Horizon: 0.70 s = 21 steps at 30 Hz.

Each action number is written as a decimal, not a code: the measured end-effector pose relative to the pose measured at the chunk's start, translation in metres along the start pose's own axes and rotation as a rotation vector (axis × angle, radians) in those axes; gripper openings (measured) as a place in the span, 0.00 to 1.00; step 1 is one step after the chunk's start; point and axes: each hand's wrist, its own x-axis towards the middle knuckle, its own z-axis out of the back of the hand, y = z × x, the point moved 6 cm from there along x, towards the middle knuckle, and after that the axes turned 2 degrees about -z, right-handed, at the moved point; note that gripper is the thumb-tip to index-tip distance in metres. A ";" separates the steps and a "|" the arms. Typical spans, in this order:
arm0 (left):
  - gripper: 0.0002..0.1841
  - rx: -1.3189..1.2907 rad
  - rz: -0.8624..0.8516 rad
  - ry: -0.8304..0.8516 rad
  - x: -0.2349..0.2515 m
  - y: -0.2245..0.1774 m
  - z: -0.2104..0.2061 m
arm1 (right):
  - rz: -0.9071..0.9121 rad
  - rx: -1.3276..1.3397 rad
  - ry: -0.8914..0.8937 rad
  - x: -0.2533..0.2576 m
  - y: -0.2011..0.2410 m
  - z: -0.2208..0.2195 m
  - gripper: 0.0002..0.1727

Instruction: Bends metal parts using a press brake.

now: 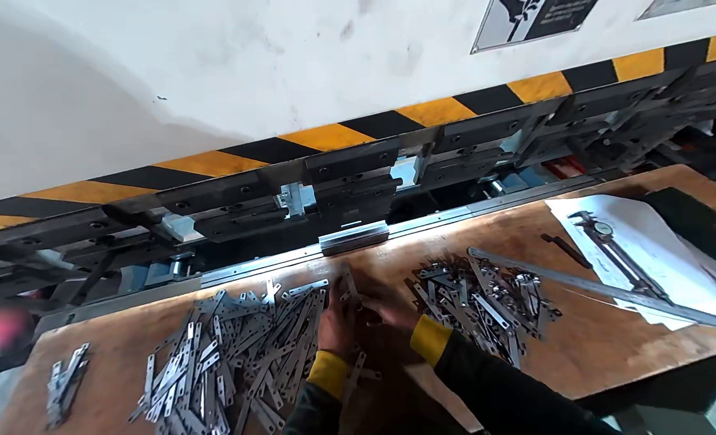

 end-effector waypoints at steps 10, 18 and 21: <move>0.28 0.119 -0.017 0.246 -0.028 0.013 -0.006 | 0.080 -0.104 -0.302 0.083 0.042 0.047 0.21; 0.26 -0.117 0.041 0.221 -0.099 0.061 -0.012 | 0.053 0.039 -0.329 0.079 0.069 0.043 0.17; 0.23 -0.238 0.026 0.180 -0.112 0.062 -0.007 | 0.066 0.062 -0.335 0.076 0.070 0.044 0.16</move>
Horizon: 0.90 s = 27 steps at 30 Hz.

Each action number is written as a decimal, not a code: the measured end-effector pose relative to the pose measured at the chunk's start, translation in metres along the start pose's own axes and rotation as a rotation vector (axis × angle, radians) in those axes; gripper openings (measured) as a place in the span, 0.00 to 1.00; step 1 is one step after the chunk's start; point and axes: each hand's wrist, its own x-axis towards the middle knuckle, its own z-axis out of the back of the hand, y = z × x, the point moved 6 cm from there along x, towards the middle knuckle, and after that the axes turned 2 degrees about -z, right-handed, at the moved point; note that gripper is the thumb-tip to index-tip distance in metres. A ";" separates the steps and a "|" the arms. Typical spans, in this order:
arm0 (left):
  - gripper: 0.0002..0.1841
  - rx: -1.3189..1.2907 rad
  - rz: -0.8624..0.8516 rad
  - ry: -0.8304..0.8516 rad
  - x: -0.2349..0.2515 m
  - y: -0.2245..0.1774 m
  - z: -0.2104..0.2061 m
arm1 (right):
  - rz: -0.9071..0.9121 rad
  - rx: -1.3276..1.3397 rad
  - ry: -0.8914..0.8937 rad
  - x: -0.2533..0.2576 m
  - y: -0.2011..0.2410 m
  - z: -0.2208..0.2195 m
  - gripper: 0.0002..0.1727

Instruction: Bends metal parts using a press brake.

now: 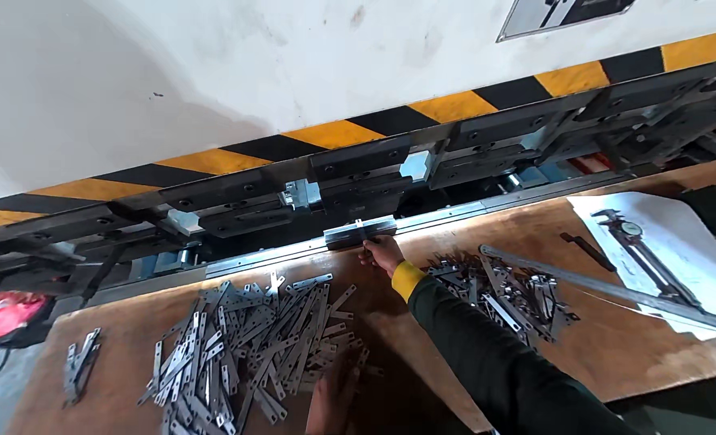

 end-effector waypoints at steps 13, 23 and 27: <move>0.25 -0.030 -0.024 -0.037 -0.003 -0.013 0.011 | 0.018 0.039 -0.042 -0.005 0.007 -0.004 0.15; 0.24 0.447 0.170 -0.256 0.003 -0.030 0.068 | 0.007 0.046 -0.048 -0.003 0.017 -0.003 0.14; 0.23 0.645 0.232 -0.312 0.026 -0.053 0.095 | 0.015 0.061 -0.052 -0.006 0.020 -0.002 0.14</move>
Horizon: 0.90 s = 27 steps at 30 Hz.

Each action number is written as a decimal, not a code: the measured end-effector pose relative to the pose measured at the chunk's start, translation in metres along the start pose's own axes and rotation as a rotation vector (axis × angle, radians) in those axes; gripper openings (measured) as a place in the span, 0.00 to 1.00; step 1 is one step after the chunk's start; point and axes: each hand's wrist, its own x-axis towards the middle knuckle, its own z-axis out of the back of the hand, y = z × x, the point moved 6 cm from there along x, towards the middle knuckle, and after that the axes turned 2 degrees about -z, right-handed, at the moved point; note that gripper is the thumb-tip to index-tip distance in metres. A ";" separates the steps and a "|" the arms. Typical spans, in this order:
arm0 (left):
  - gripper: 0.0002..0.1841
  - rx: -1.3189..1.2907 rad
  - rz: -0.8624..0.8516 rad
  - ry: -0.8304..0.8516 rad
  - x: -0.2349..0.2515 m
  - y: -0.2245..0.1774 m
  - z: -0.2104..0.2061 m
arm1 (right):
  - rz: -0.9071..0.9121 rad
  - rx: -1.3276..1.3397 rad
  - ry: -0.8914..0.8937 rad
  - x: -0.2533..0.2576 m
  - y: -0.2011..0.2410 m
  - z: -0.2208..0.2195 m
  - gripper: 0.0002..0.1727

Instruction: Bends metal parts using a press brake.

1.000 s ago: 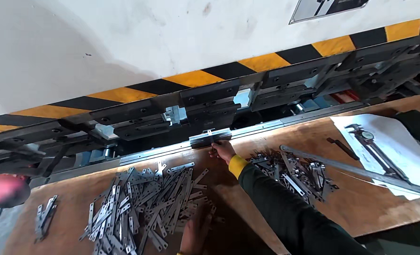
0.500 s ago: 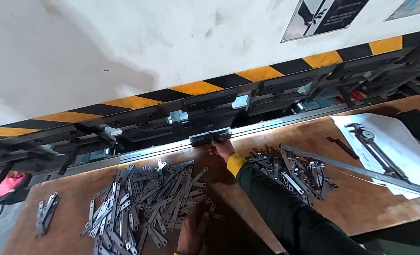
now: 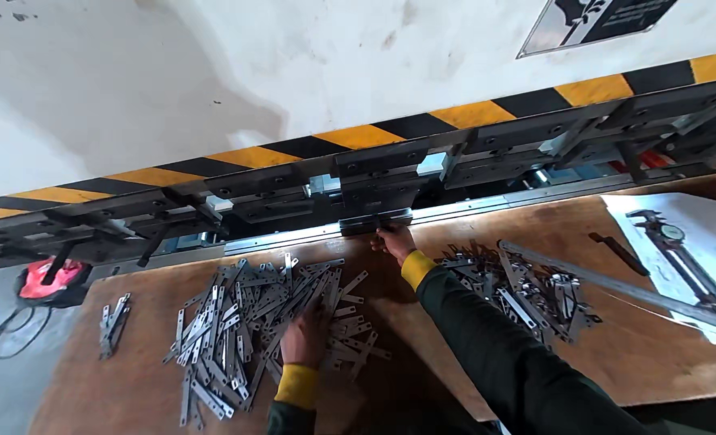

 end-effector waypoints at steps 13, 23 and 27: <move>0.22 0.328 -0.060 0.019 0.082 -0.024 0.020 | -0.052 0.023 0.012 -0.010 0.018 0.002 0.15; 0.22 0.425 -0.080 0.172 0.100 -0.040 0.021 | -0.168 0.171 0.113 -0.039 0.028 -0.002 0.31; 0.22 0.476 -0.149 0.181 0.101 -0.044 0.021 | -0.167 0.175 0.125 -0.036 0.028 -0.002 0.29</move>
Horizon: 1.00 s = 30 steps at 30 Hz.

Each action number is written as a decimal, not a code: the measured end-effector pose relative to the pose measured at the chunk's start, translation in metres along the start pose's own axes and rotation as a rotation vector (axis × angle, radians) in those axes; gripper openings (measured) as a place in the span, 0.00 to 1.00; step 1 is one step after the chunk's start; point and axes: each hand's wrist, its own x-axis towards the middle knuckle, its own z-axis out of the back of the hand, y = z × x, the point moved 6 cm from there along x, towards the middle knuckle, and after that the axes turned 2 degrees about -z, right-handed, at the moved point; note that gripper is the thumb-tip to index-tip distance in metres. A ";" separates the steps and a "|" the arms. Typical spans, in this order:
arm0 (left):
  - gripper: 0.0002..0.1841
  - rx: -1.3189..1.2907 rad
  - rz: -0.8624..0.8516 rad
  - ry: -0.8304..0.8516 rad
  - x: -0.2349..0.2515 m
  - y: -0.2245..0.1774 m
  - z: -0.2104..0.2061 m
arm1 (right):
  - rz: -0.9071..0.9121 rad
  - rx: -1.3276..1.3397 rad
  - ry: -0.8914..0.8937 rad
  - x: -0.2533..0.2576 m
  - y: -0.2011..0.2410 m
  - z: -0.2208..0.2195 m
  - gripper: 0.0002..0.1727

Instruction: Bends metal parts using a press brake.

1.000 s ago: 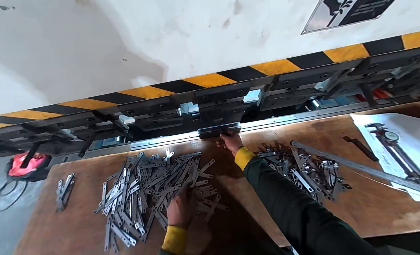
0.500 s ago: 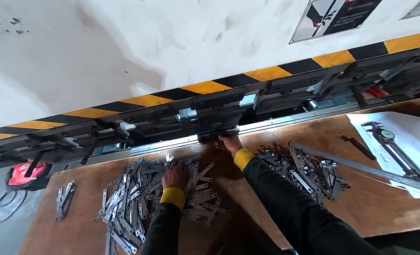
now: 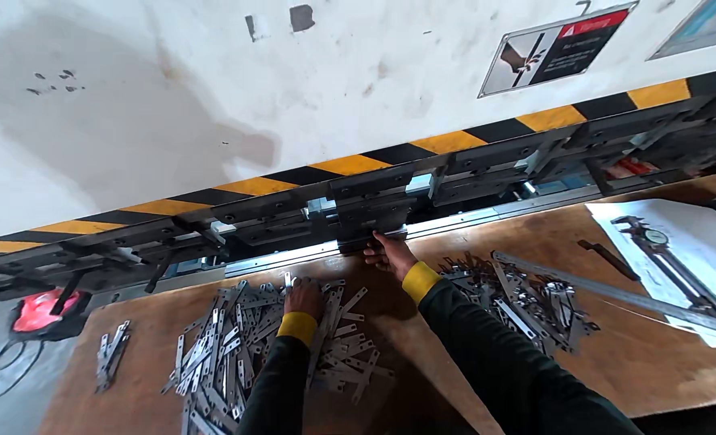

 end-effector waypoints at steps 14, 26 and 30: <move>0.17 0.260 -0.167 -0.038 -0.002 -0.005 0.007 | 0.007 0.005 0.005 0.007 0.001 0.000 0.27; 0.13 -0.861 -0.028 -0.372 -0.018 0.033 0.035 | 0.002 -0.012 -0.014 0.006 0.002 0.000 0.23; 0.11 -1.194 -0.049 -0.418 -0.042 0.026 0.030 | -0.010 0.009 -0.021 0.004 0.002 -0.003 0.21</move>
